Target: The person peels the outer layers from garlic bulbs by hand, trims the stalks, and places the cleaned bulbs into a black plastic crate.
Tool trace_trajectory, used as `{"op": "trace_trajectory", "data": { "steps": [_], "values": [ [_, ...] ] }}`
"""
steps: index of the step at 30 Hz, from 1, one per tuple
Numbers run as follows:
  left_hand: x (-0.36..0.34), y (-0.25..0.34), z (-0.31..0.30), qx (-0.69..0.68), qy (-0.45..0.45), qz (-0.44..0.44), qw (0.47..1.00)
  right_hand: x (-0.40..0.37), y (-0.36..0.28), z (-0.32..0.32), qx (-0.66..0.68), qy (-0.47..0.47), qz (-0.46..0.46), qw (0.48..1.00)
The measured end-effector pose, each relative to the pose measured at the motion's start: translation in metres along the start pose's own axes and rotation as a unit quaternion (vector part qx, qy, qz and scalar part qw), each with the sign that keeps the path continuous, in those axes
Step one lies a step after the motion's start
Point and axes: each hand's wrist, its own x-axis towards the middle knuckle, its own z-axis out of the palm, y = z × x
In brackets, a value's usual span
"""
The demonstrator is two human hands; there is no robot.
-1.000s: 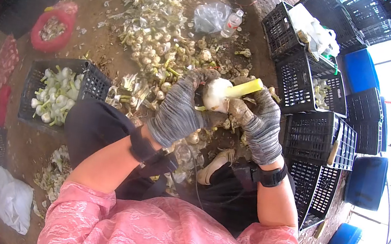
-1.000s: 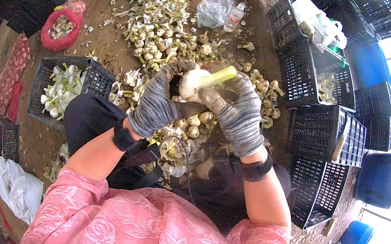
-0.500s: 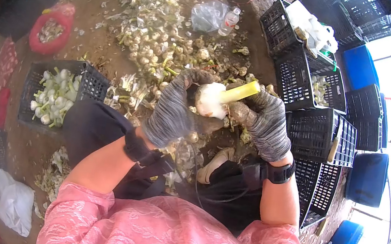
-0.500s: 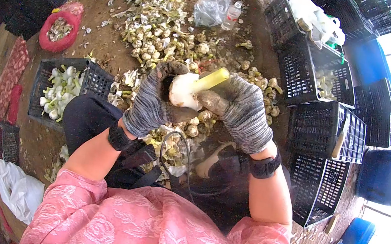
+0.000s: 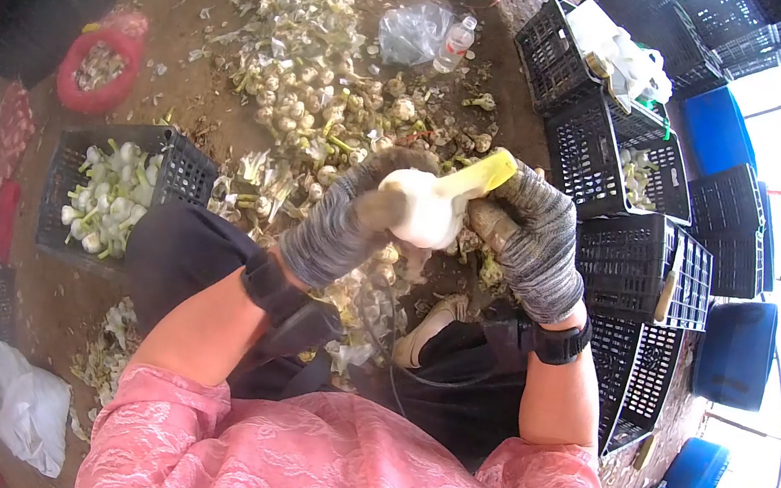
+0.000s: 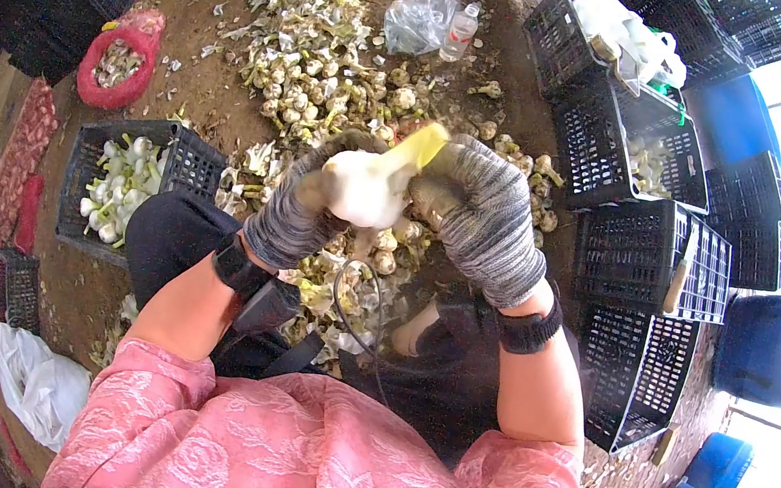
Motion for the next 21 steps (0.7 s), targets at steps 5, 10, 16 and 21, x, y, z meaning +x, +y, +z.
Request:
{"op": "trace_trajectory", "data": {
  "steps": [5,10,16,21],
  "values": [
    [0.004,0.001,0.000,-0.232,-0.075,-0.100,0.965,0.000,-0.006,0.001,0.162,-0.035,0.096,0.981],
    [0.002,0.017,-0.007,-0.059,-0.083,-0.126,0.987,0.001,-0.004,0.006,0.248,-0.053,0.141,0.957],
    [0.003,0.000,0.007,0.116,0.058,0.118,0.984,0.004,-0.007,0.016,0.168,0.003,0.109,0.980],
    [0.006,0.016,-0.008,-0.115,0.025,-0.052,0.992,0.000,-0.012,0.015,0.184,-0.024,0.113,0.976]
  ]
}}
